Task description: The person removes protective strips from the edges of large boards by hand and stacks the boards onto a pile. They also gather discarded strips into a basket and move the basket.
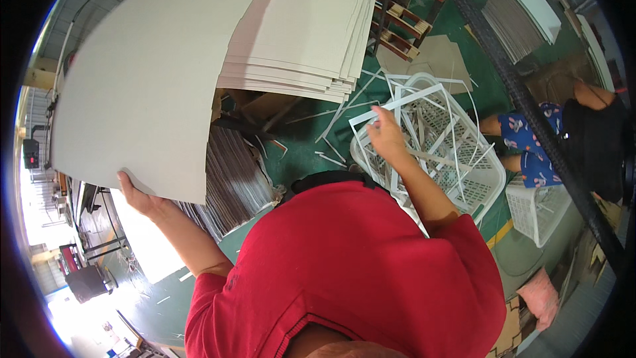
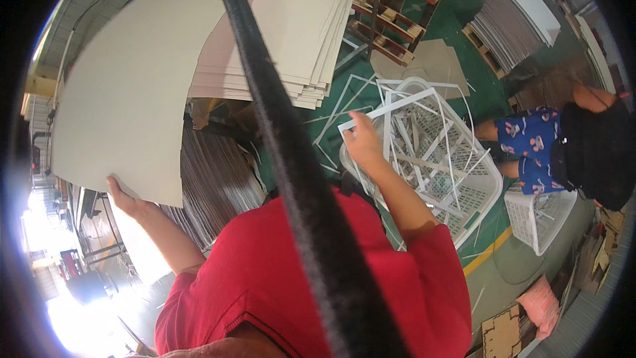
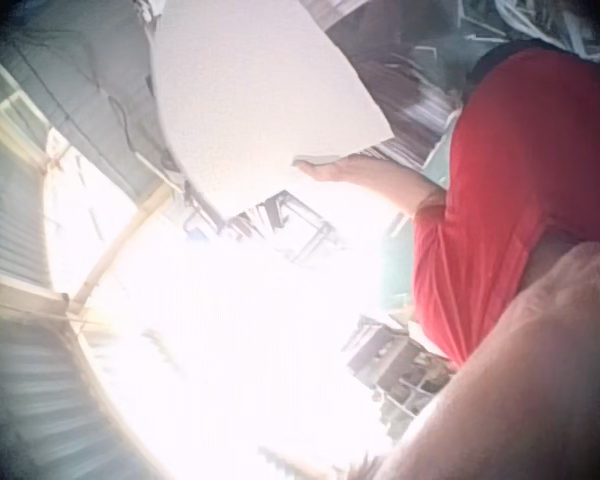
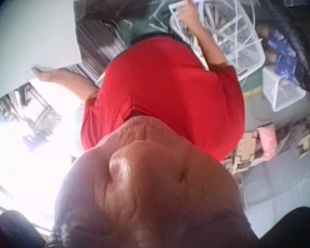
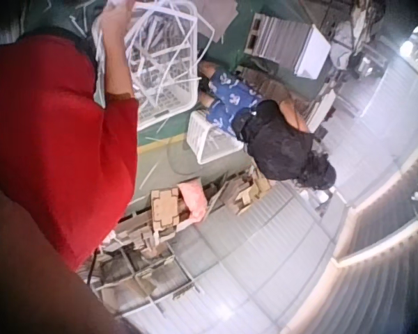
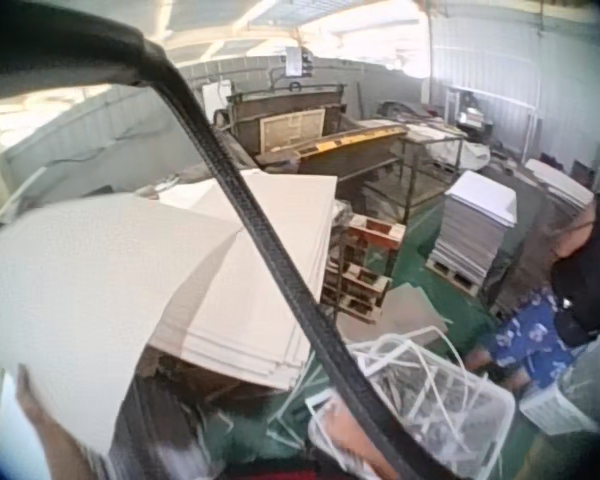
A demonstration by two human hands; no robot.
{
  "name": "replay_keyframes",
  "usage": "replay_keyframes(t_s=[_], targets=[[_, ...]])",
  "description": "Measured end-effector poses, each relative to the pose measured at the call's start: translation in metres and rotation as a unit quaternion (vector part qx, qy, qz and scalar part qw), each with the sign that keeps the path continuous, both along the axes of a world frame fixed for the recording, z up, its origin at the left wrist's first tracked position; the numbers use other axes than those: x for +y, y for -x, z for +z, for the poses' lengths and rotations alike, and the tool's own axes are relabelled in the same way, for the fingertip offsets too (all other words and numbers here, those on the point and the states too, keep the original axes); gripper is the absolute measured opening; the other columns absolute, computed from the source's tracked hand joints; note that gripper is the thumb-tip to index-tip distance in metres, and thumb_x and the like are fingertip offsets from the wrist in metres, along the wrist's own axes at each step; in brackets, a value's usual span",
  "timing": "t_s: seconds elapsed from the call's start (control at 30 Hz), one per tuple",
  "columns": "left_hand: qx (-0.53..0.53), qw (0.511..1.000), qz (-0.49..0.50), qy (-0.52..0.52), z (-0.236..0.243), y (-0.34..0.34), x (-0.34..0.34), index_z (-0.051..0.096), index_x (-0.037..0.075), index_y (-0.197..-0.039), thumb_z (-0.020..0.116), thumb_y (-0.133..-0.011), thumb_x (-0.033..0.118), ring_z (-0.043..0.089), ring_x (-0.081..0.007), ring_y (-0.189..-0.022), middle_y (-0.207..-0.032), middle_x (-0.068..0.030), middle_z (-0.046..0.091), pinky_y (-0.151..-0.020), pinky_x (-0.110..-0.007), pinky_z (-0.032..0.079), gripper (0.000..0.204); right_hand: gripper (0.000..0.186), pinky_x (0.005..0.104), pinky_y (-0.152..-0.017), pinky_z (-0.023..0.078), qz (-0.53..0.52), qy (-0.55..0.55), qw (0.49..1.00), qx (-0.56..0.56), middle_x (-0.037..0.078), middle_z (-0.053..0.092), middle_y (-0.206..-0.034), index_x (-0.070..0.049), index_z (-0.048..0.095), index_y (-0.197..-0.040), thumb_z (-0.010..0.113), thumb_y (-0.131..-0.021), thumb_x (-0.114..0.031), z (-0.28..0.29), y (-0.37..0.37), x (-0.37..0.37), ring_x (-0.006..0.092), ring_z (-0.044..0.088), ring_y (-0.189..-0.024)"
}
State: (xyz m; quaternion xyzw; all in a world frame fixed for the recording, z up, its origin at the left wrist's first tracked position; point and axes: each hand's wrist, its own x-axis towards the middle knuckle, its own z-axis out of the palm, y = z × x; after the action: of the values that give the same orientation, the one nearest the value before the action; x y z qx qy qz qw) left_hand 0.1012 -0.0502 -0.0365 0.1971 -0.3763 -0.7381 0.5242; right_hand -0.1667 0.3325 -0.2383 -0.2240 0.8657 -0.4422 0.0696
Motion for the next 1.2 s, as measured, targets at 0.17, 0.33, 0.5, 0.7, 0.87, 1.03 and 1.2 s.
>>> replay_keyframes(t_s=[0.17,0.33,0.5,0.7,0.87,1.03,1.2], targets=[[-0.024,0.97,0.069,0.23,0.042,0.005,-0.002,0.042,-0.004,-0.12,0.046,-0.086,0.001,0.051,-0.0253,-0.103,-0.116,-0.0147,0.051,-0.088,-0.039,0.043,0.035,0.04,0.0324,-0.075,0.047,0.079,0.032,0.995,-0.047,0.014,0.05,-0.113,-0.003,0.049,-0.113,0.059,-0.076,-0.011,0.009,-0.02,-0.051,0.0238,0.059,-0.081],[-0.329,0.843,0.222,0.363,0.081,0.038,-0.028,0.05,-0.007,-0.114,0.052,-0.085,0.006,0.056,-0.0204,-0.092,-0.107,-0.0126,0.057,-0.08,-0.031,0.045,0.032,0.038,0.0326,-0.074,0.048,0.151,0.021,0.987,-0.042,0.016,0.054,-0.107,-0.003,0.053,-0.11,0.062,-0.075,-0.017,-0.02,-0.024,-0.066,0.0231,0.06,-0.079],[-0.491,0.632,0.148,0.582,0.116,0.086,-0.026,0.054,0.004,-0.116,0.051,-0.086,0.01,0.058,-0.0168,-0.09,-0.104,-0.0107,0.062,-0.079,-0.027,0.043,0.03,0.037,0.0315,-0.073,0.047,0.197,0.035,0.977,-0.068,0.015,0.061,-0.094,0.0,0.055,-0.107,0.06,-0.078,-0.023,0.024,-0.002,-0.09,0.0236,0.062,-0.077],[-0.508,0.394,0.001,0.766,0.025,0.1,0.046,0.056,0.009,-0.111,0.049,-0.069,-0.013,0.057,-0.026,-0.099,-0.109,-0.0124,0.059,-0.083,-0.035,0.049,0.048,0.033,0.0233,-0.057,0.042,0.182,0.135,0.937,-0.267,0.006,0.061,-0.079,0.002,0.057,-0.101,0.053,-0.086,-0.027,0.026,0.001,-0.063,0.0103,0.056,-0.068],[-0.502,0.37,-0.016,0.782,-0.018,0.08,0.113,0.056,0.005,-0.109,0.055,-0.067,-0.005,0.054,-0.0288,-0.102,-0.111,-0.011,0.056,-0.081,-0.036,0.049,0.043,0.036,0.0229,-0.054,0.044,0.03,0.188,0.851,-0.489,0.009,0.063,-0.083,-0.001,0.055,-0.098,0.045,-0.09,-0.035,0.057,0.002,-0.021,0.0122,0.059,-0.067],[-0.473,0.425,-0.039,0.771,-0.027,0.086,0.116,0.056,0.006,-0.107,0.054,-0.065,-0.004,0.054,-0.0287,-0.101,-0.11,-0.0096,0.056,-0.08,-0.035,0.048,0.043,0.05,0.0231,-0.05,0.046,-0.084,0.321,0.839,-0.431,0.011,0.063,-0.083,-0.002,0.051,-0.101,0.037,-0.089,-0.049,0.102,0.038,-0.023,0.0138,0.06,-0.064],[-0.477,0.427,-0.03,0.767,-0.03,0.085,0.125,0.058,0.007,-0.102,0.057,-0.065,-0.001,0.055,-0.0272,-0.101,-0.109,-0.0082,0.056,-0.079,-0.038,0.048,0.038,0.04,0.0261,-0.052,0.046,0.013,0.285,0.862,-0.419,0.006,0.059,-0.089,-0.002,0.051,-0.105,0.05,-0.086,-0.037,0.123,0.086,-0.041,0.0122,0.058,-0.072]])
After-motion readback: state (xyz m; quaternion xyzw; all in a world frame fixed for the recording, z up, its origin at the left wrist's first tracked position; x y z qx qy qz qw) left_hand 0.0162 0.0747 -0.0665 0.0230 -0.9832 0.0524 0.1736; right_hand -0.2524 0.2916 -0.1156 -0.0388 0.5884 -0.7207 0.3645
